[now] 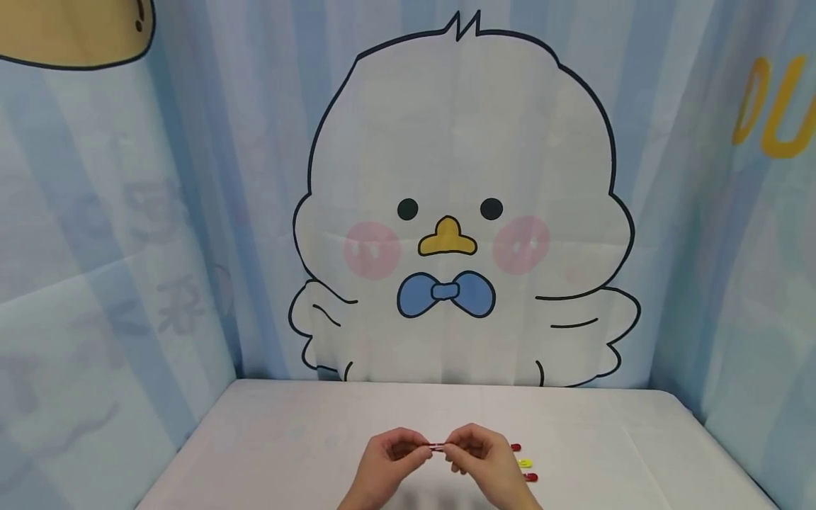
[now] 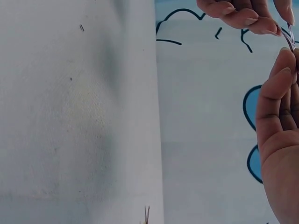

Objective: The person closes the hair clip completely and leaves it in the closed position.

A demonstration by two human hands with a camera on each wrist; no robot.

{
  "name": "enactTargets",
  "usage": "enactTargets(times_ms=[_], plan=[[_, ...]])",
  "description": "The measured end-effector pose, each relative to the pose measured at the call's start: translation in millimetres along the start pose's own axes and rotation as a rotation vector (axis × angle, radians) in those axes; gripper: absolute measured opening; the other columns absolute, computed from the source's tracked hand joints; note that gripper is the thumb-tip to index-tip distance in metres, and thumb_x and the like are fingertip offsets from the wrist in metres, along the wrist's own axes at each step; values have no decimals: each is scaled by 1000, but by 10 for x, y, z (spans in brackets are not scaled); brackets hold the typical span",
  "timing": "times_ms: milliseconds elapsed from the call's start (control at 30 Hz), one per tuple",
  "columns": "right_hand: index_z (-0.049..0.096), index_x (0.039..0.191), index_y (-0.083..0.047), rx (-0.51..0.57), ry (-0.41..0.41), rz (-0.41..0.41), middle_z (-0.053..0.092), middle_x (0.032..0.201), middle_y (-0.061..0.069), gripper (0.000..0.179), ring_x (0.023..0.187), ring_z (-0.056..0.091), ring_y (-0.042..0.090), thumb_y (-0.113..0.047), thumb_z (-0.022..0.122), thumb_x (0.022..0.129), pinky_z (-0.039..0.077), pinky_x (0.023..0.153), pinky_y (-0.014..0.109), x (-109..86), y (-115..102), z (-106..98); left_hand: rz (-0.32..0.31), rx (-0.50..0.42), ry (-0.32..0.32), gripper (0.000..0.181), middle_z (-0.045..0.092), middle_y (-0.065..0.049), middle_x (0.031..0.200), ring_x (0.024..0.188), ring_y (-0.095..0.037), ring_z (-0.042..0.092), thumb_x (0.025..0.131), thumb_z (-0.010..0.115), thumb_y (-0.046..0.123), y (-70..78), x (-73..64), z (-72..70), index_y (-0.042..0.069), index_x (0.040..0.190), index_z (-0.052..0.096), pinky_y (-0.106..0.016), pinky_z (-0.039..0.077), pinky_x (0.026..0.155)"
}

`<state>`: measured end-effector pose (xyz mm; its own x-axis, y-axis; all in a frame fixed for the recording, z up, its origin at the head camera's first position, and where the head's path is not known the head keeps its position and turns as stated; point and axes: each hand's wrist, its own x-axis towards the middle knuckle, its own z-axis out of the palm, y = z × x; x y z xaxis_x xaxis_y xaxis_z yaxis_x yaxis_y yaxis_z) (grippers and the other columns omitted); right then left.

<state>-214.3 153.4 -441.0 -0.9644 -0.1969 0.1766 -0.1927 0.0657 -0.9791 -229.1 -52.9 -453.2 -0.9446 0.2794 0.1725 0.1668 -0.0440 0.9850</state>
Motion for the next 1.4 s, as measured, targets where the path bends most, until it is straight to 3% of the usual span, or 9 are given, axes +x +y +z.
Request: enactTargets(times_ms=[400, 567, 867, 1200, 1400], plan=[[67, 101, 7, -8, 20, -12, 69, 86, 11, 19, 69, 62, 15, -10, 72, 94, 53, 67, 26, -2, -7, 37, 14, -15, 69, 22, 73, -8, 88, 81, -18, 69, 91, 74, 7, -30, 12, 56, -12, 101, 67, -26, 54, 73], [68, 100, 7, -18, 41, -22, 68, 86, 11, 17, 68, 61, 14, -8, 73, 93, 53, 67, 26, -3, -24, 42, -1, -13, 82, 17, 73, -9, 88, 81, -19, 69, 90, 75, 5, -33, 18, 73, -8, 97, 68, -27, 55, 73], [69, 97, 5, -26, 88, -3, 67, 83, 10, 13, 66, 61, 15, -6, 73, 92, 52, 65, 26, -6, -4, 86, -11, 33, 119, 13, 73, -8, 87, 80, -19, 69, 88, 77, 8, -15, -23, 85, -2, 92, 71, -28, 55, 71], [70, 92, 2, -67, 132, -15, 67, 80, 8, 13, 63, 60, 14, -8, 76, 89, 50, 60, 25, -4, 12, 113, 51, 129, 243, 10, 72, -4, 78, 73, -15, 66, 84, 79, 6, -31, -42, 184, 1, 87, 71, -28, 52, 68], [70, 92, 1, -78, 149, -14, 68, 81, 8, 13, 63, 60, 14, -10, 76, 89, 50, 60, 25, 5, 44, 116, 24, 138, 264, 9, 72, -3, 79, 73, -17, 65, 83, 78, 4, -33, -23, 222, 2, 87, 70, -28, 52, 67]])
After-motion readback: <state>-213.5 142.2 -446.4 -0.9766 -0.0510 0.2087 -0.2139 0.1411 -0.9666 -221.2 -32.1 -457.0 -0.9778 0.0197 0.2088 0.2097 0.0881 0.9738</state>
